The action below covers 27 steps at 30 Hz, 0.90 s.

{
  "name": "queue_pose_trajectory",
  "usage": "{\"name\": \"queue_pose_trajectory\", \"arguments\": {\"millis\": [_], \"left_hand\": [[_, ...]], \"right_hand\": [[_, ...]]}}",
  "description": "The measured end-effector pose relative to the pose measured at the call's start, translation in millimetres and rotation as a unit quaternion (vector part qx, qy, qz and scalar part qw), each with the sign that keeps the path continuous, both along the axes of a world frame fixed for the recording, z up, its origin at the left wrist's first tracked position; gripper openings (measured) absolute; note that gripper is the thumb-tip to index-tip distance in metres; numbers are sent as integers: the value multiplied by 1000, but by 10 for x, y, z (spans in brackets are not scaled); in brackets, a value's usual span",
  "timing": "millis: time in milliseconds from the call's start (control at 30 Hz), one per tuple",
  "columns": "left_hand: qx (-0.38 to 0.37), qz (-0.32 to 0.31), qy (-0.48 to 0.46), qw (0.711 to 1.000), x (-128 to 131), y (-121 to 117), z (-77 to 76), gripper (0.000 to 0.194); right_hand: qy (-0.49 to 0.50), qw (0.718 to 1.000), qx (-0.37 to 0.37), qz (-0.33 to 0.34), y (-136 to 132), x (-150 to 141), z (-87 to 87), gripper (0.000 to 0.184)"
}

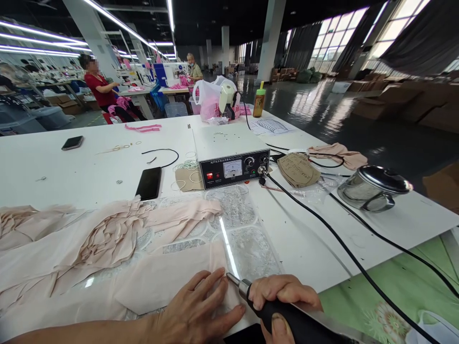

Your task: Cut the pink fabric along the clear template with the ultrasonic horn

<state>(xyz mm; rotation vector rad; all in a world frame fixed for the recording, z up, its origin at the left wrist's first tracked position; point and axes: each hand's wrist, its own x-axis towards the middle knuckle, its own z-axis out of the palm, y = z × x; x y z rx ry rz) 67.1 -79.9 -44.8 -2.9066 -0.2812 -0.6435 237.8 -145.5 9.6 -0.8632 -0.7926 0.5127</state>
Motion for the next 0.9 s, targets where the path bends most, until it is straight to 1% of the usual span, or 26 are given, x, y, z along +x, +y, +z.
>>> {"name": "queue_pose_trajectory", "arguments": {"millis": [167,300,400,533,600,667,767,833,900], "left_hand": [[2,1,-5,1000,-1,2,-27,60],[-8,-8,17,1000,-8,4,28,60],[-53,-18,26,998,-34,25,141,58],[-178,-24,68,981,-127,134,350,46],[-194,-38,100,975,-186,215,430,43],[-191,-49,132,971,-239,291,468,45],[-177,-34,166,970,-310,368,449,50],[-159,-15,155,975,-372,385,401,49],[-144,3,124,982,-461,375,346,42]], "right_hand": [[-8,1000,9,-1,44,-1,0,14],[-8,1000,0,-8,47,4,-67,12],[18,1000,4,-24,35,24,-133,8],[82,994,21,-72,-47,81,-151,13],[109,989,18,-94,-126,102,-140,14],[118,987,15,-104,-214,105,-139,14],[108,990,4,-92,-329,88,-171,14],[113,989,0,-92,-384,82,-202,14],[118,987,-1,-106,-415,92,-229,13]]}}
